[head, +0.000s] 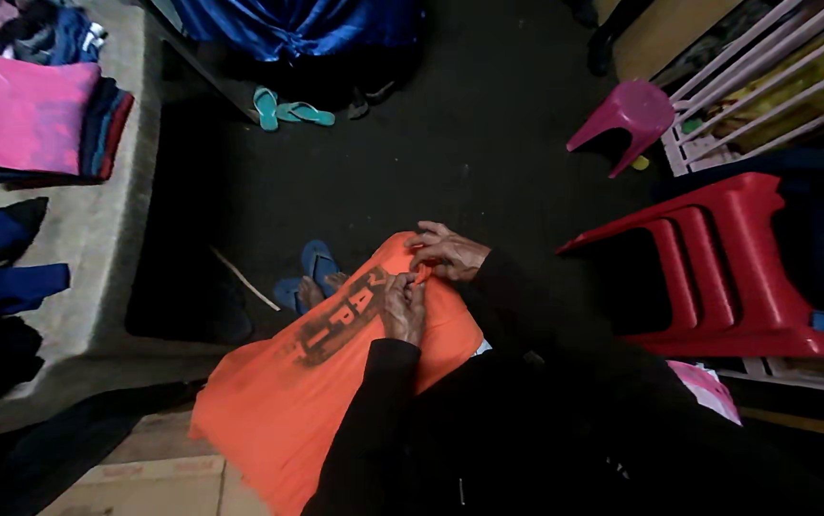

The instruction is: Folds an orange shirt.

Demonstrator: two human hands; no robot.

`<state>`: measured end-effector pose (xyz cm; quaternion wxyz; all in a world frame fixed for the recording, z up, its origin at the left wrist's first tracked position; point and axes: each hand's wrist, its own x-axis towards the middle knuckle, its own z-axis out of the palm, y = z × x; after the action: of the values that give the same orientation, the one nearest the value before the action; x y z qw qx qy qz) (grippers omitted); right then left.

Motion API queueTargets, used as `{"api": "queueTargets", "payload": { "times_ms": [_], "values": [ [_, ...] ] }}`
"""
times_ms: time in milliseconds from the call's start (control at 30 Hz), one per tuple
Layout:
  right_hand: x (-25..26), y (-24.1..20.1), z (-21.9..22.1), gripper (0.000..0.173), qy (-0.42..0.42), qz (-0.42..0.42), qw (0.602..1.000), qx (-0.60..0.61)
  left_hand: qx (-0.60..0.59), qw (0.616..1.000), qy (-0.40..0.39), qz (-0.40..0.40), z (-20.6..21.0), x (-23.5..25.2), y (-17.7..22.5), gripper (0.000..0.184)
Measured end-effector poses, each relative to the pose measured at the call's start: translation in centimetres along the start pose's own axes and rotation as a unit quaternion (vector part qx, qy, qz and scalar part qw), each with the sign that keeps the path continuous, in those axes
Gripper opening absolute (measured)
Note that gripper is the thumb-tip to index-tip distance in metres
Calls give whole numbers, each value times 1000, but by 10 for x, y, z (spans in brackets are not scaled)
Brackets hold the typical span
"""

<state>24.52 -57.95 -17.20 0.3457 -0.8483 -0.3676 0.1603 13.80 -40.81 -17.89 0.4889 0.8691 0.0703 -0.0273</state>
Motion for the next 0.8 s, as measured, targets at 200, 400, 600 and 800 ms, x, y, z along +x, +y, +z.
{"api": "queueTargets", "payload": {
  "times_ms": [200,400,600,800],
  "values": [
    [-8,23,-19,22,-14,96,975,-201,36,992,46,109,8,-10,-8,13],
    [-70,50,-9,13,73,120,979,-150,72,967,-3,243,19,-30,-23,17],
    [-133,41,12,56,-116,350,928,-45,194,925,-34,325,37,-60,-39,16],
    [-138,27,21,38,-66,323,944,27,228,900,53,366,34,-61,-32,19]
  ]
}}
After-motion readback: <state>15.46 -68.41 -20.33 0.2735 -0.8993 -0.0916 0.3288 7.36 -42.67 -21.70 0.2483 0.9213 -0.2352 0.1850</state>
